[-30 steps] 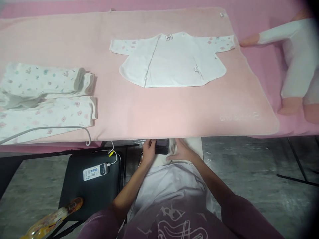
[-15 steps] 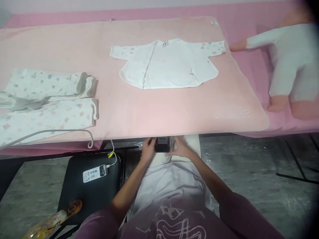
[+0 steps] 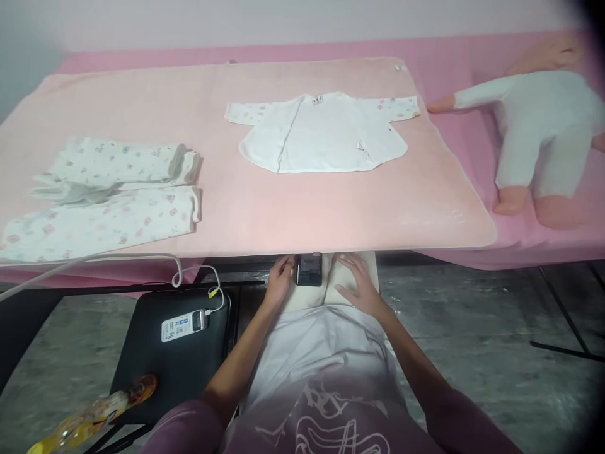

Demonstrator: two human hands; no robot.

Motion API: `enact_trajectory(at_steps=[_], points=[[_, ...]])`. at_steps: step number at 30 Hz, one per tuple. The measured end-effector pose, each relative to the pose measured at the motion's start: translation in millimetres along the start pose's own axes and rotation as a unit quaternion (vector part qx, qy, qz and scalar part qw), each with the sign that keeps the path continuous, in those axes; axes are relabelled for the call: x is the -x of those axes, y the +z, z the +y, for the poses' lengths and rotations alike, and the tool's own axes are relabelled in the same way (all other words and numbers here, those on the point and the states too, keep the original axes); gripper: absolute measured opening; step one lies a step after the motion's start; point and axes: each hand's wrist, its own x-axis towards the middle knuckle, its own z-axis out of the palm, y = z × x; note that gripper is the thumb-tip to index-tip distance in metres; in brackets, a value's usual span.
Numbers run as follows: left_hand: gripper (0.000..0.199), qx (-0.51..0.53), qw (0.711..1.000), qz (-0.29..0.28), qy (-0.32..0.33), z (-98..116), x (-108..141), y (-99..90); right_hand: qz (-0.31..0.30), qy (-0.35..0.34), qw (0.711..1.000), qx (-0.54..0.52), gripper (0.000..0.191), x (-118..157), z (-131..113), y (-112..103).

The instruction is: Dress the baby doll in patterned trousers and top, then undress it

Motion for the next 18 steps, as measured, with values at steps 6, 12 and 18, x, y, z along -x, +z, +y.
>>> enact_trajectory(at_steps=[6, 12, 18], points=[[0.053, 0.006, 1.0, -0.014, 0.004, -2.1, 3.7, -3.0, 0.163, -0.019, 0.986, 0.032, 0.043, 48.8, -3.2, -48.6], [0.046, -0.041, 0.999, -0.029, 0.021, 4.6, -1.1, 5.3, 0.241, 0.04, 0.97, 0.004, 0.031, 83.2, 24.0, -58.6], [0.04, -0.089, 0.994, -0.028, 0.052, 5.4, 0.0, 9.0, 0.195, 0.066, 0.978, -0.018, 0.046, 71.9, 26.1, -21.5]])
